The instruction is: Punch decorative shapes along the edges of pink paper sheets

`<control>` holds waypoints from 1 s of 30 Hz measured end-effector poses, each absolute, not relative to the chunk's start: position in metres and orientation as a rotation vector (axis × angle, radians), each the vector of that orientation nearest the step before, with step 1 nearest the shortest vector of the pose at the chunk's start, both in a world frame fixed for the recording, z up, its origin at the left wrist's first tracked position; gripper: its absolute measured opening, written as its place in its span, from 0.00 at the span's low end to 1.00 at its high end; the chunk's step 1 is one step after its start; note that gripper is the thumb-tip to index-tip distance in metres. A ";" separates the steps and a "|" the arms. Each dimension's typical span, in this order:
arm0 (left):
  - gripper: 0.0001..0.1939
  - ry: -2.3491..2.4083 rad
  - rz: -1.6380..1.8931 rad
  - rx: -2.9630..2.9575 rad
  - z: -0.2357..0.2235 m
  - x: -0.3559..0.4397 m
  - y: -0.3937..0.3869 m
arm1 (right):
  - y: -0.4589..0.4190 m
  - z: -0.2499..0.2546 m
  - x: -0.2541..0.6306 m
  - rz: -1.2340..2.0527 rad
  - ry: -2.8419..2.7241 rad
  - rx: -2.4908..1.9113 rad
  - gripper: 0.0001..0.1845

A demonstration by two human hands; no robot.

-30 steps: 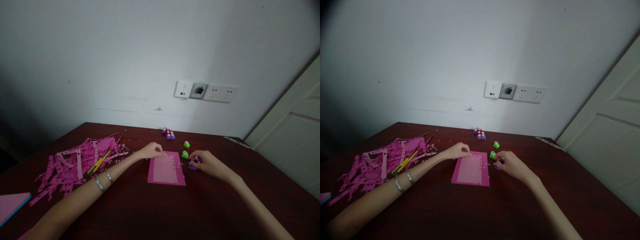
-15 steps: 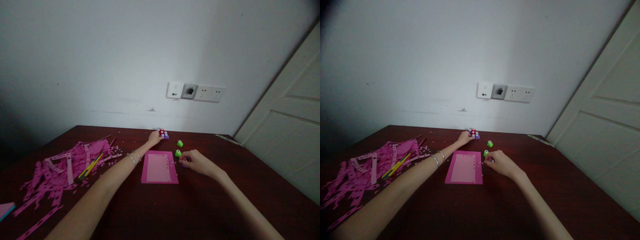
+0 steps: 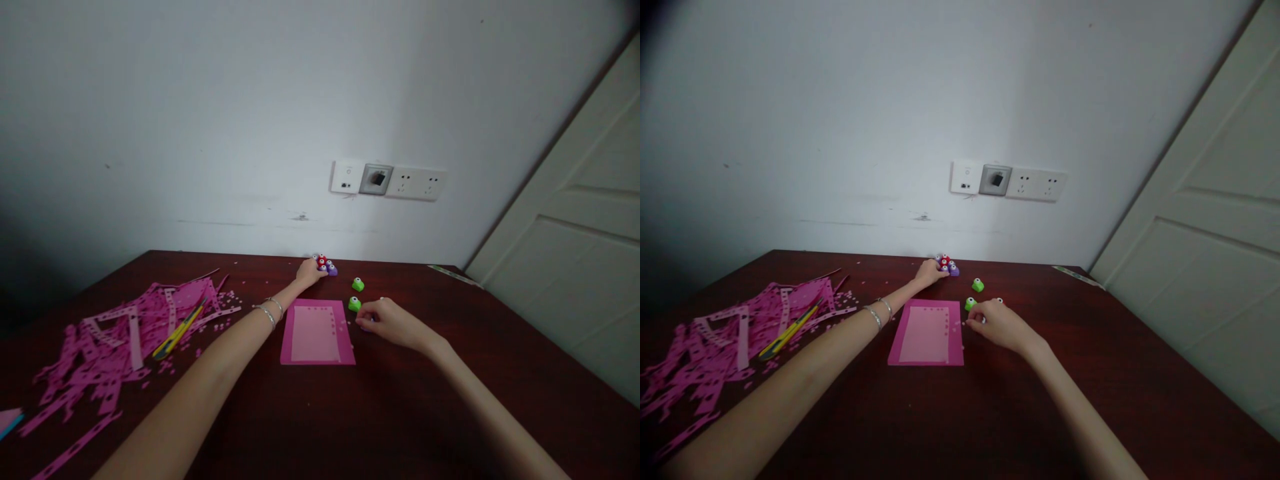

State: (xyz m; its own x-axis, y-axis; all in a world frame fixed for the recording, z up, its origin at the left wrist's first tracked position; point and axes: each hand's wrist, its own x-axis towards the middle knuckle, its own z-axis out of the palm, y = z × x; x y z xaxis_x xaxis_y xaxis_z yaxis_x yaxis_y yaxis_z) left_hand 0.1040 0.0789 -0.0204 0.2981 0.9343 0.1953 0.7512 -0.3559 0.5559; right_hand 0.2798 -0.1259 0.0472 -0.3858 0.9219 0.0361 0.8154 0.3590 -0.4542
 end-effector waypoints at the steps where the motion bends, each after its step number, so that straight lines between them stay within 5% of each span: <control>1: 0.12 1.508 0.706 2.204 -0.021 0.103 0.078 | -0.126 0.047 0.280 0.529 -2.336 -1.542 0.11; 17: 0.16 0.732 0.579 2.382 0.061 0.035 -0.007 | -0.130 0.055 0.272 0.690 -2.117 -1.385 0.11; 24: 0.15 0.527 0.382 2.477 0.057 0.028 -0.054 | -0.133 0.049 0.254 0.719 -2.039 -1.284 0.09; 30: 0.19 0.405 0.337 2.449 0.057 0.035 -0.064 | -0.132 0.035 0.247 1.160 -1.812 -1.191 0.17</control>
